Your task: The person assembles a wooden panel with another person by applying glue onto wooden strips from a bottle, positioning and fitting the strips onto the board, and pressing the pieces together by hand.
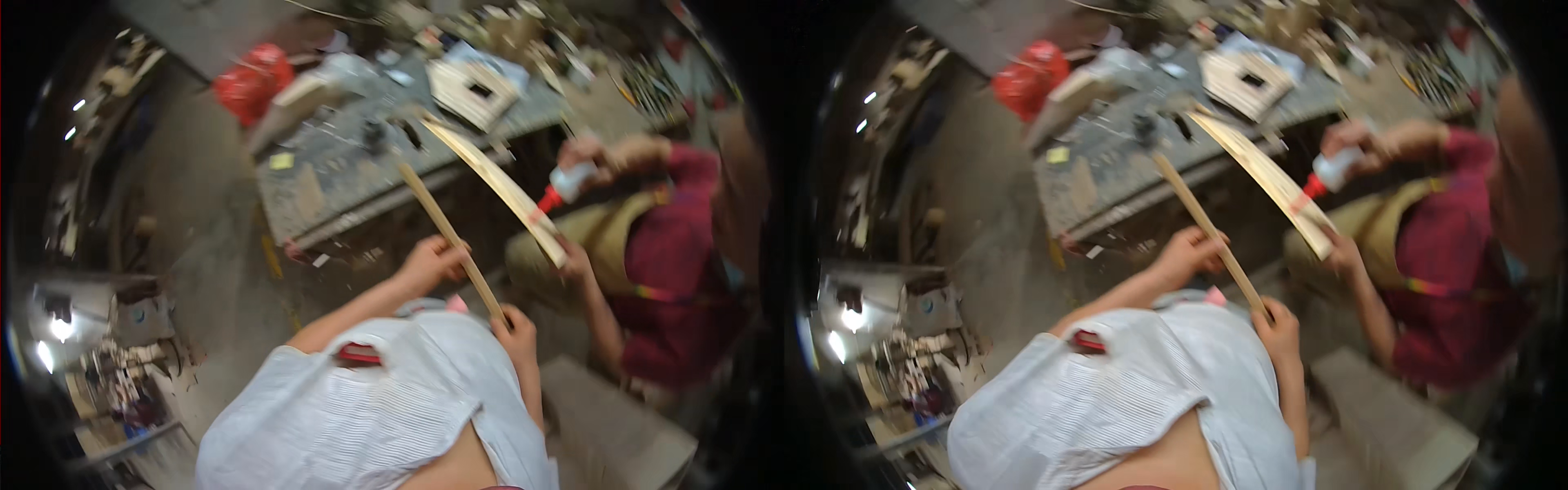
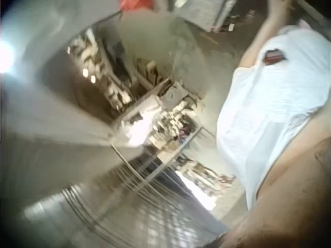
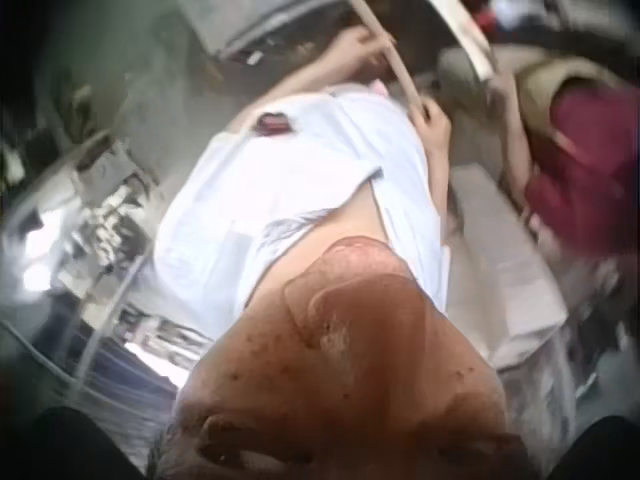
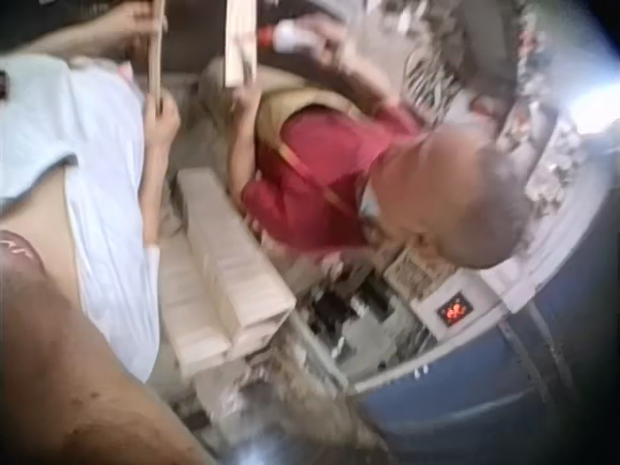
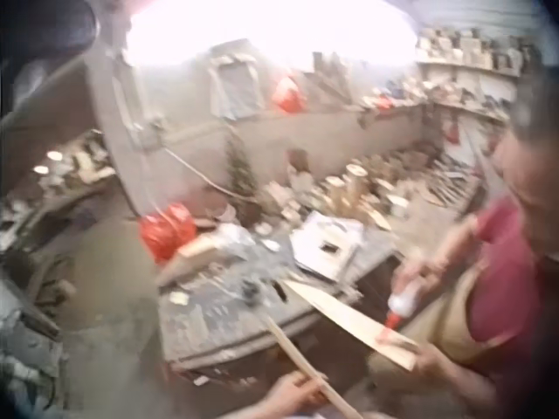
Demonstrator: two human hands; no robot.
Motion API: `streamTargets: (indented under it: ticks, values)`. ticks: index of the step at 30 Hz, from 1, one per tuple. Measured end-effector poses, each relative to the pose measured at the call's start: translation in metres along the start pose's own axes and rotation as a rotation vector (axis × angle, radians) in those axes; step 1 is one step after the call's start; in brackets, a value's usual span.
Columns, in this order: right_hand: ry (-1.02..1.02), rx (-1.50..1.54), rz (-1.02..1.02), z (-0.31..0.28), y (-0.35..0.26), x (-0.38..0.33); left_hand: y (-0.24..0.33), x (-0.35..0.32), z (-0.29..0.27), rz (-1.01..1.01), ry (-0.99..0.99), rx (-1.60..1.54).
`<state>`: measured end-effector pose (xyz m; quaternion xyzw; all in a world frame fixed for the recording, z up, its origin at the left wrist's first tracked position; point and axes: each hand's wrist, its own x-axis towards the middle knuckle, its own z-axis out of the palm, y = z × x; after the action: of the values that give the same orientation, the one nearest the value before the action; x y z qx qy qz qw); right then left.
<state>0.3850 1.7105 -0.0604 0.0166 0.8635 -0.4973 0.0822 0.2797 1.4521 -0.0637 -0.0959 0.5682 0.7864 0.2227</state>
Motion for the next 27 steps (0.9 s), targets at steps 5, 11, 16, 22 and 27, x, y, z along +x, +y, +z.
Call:
streamTargets:
  ticks: [5, 11, 16, 22, 27]
  values:
    - [-0.059, 0.024, 0.005, 0.003, -0.006, -0.004, -0.004, -0.012, -0.002, -0.027, -0.035, -0.092]
    - [-0.054, 0.08, -0.022, 0.001, 0.012, -0.002, -0.001, -0.016, 0.001, 0.026, -0.053, -0.125]
    - [-0.081, 0.072, -0.002, -0.003, -0.002, 0.008, 0.003, -0.012, -0.002, 0.01, -0.025, -0.134]
    - [-0.065, 0.074, -0.049, 0.001, 0.005, 0.013, 0.002, -0.009, -0.006, 0.027, -0.03, -0.139]
    - [-0.07, 0.078, -0.047, 0.0, 0.011, 0.011, 0.0, -0.015, -0.002, 0.026, -0.007, -0.106]
